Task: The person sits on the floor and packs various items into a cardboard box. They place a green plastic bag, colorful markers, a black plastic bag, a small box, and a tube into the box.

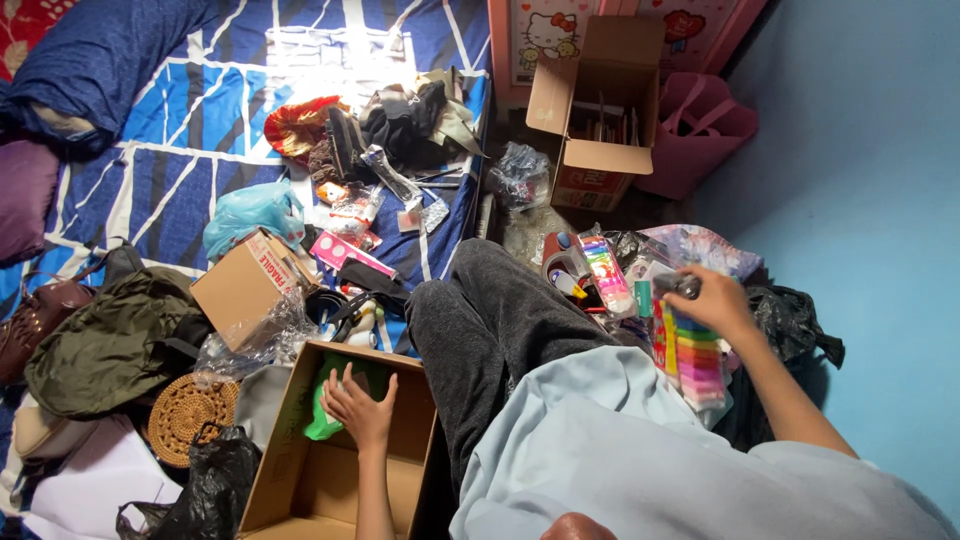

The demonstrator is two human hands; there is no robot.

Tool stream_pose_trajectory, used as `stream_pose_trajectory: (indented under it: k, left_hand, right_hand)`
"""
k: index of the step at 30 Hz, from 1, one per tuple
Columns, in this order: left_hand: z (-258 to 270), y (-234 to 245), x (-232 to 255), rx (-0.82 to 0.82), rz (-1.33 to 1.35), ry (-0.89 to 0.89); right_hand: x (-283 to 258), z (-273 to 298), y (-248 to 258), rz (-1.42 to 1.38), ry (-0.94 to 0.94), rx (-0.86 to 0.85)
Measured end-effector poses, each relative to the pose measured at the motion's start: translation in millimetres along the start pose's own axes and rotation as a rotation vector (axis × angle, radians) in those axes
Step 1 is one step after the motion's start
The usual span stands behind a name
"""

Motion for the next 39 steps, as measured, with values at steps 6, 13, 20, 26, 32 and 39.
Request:
stream_pose_trajectory:
  k: [6, 13, 20, 26, 32, 39]
  left_hand:
    - [-42.6, 68.5, 117.3, -0.132, 0.415, -0.097]
    - [-46.9, 145.7, 234.8, -0.237, 0.945, -0.128]
    - [7.6, 151.8, 236.4, 0.170, 0.483, 0.007]
    - [51.3, 147.2, 160.3, 0.188, 0.207, 0.194]
    - [77.0, 145.5, 76.5, -0.021, 0.113, 0.385]
    - [100.7, 82.1, -29.8, -0.242, -0.075, 0.322]
  right_hand:
    - [-135.1, 33.0, 165.5, -0.373, 0.257, 0.144]
    - [-261.6, 31.8, 128.6, -0.674, 0.980, 0.001]
    - [-363.3, 84.8, 18.5, -1.079, 0.842, -0.325]
    - [-393.9, 116.7, -67.8, -1.157, 0.735, -0.561]
    - [-407.5, 109.0, -88.1, -1.019, 0.925, -0.520]
    - [-353.9, 50.0, -142.2, -1.252, 0.690, -0.456]
Point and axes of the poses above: each hand's wrist, its own z-axis away from the middle knuckle, its own y-axis out of the back of the hand, x = y × z, the point moved 2 cm from there along -z, towards the middle knuckle, and after that the axes turned 3 degrees about z, right-handed, at the moved point
